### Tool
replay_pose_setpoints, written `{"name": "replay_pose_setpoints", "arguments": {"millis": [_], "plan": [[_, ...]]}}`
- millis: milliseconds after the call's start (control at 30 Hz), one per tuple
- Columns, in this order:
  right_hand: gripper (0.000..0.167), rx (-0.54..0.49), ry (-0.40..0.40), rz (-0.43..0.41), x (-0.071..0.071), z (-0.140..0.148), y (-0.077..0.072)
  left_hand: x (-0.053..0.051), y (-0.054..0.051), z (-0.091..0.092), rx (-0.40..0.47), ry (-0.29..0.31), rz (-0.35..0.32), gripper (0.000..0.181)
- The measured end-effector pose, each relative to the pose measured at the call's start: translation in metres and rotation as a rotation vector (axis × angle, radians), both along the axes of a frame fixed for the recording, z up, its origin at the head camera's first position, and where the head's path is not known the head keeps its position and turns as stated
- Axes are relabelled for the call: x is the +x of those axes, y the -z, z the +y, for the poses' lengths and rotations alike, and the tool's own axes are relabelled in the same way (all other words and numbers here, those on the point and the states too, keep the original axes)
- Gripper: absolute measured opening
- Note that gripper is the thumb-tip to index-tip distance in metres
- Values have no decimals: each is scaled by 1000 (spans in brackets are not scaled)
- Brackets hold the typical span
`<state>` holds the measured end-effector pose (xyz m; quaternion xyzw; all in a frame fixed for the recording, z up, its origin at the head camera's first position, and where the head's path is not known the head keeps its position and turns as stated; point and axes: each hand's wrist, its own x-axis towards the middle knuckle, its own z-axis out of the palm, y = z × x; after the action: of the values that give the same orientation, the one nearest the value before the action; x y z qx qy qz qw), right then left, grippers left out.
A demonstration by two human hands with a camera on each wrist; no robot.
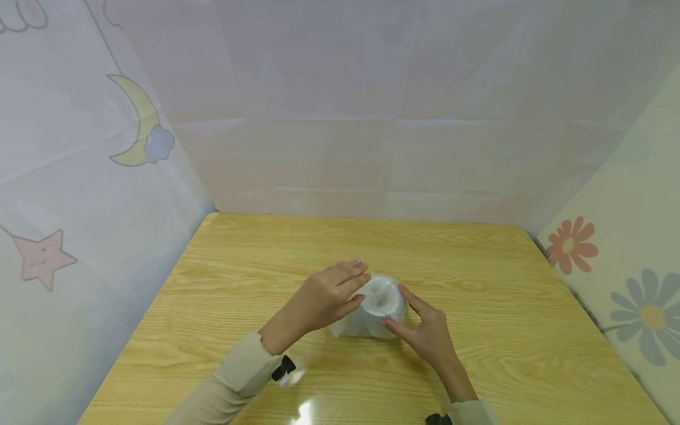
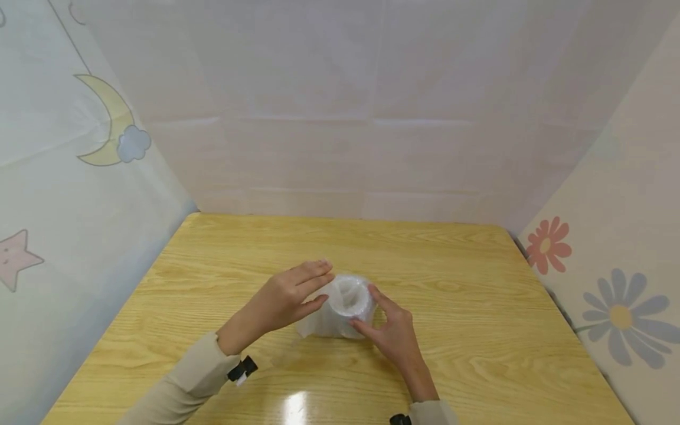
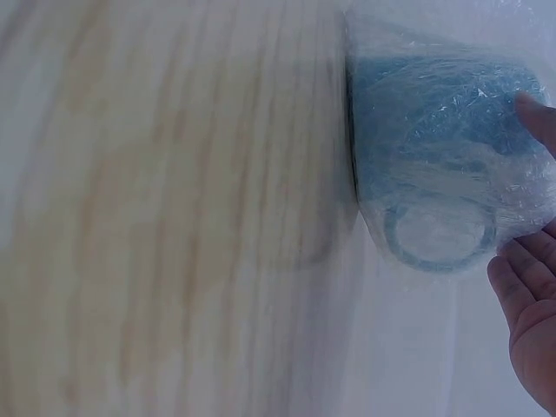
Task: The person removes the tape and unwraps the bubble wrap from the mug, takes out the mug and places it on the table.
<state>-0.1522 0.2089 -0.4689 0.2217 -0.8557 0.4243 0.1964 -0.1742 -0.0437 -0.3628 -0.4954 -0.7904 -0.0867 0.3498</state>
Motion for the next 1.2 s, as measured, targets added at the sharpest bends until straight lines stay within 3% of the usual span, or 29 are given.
{"name": "replay_pose_setpoints", "arguments": {"millis": [300, 433, 533, 767, 1200], "plan": [[77, -10, 4, -16, 1, 0, 0, 0, 6, -1, -170, -65, 73, 34], [77, -22, 5, -26, 1, 0, 1, 0, 9, 0, -209, -79, 107, 22], [77, -28, 8, -27, 1, -1, 0, 0, 9, 1, -202, -75, 111, 14], [76, -23, 5, -15, 1, -1, 1, -1, 11, -1, -173, -55, 85, 14], [77, -18, 3, -19, 1, -1, 1, -6, 14, -8, -24, -8, 79, 18]]}}
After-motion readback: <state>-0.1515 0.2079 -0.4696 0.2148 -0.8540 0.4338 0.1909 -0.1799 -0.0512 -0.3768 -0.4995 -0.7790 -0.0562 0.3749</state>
